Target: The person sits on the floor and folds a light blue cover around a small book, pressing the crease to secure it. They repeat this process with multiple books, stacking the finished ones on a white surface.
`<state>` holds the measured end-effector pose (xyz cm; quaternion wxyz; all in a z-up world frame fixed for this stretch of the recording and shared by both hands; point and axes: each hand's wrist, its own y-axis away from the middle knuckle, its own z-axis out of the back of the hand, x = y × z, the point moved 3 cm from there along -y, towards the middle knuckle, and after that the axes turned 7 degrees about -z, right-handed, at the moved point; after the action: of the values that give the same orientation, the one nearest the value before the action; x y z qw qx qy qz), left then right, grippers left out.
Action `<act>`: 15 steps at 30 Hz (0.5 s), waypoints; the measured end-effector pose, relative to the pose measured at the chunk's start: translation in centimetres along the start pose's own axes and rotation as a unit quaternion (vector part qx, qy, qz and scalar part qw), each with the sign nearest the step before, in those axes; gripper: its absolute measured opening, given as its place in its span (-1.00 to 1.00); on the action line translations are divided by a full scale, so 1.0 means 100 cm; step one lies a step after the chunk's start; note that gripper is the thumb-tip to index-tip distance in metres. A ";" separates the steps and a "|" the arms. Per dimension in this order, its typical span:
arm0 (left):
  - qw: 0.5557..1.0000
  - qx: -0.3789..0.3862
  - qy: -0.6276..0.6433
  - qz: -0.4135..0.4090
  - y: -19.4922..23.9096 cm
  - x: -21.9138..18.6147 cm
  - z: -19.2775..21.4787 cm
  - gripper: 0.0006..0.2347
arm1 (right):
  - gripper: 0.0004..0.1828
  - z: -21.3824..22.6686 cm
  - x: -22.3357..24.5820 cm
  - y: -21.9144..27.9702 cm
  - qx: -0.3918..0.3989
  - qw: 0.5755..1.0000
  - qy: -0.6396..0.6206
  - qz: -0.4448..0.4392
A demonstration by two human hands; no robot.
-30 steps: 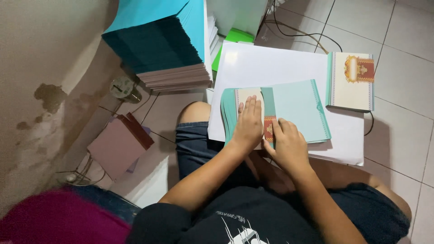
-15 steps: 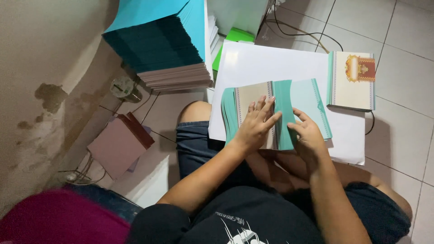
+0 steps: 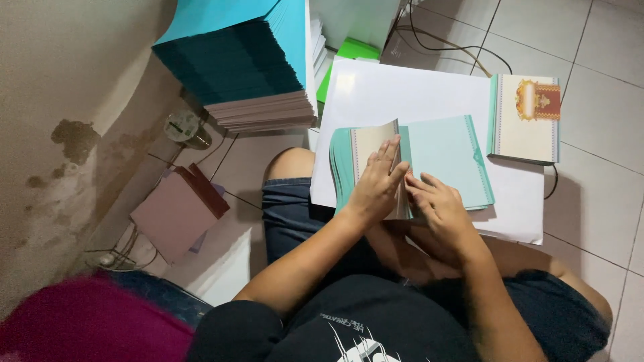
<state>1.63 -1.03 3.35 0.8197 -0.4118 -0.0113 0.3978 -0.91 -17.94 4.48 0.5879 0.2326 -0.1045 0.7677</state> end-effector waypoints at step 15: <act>0.982 0.117 -0.098 0.107 -0.005 0.005 0.001 -0.53 | -0.34 -0.028 -0.001 -0.008 -0.080 0.988 0.113 0.064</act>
<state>2.25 -0.75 3.57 0.8095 -0.2710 -0.0011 0.5208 -0.81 -16.61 1.89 0.5627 0.0893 -0.1130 0.8140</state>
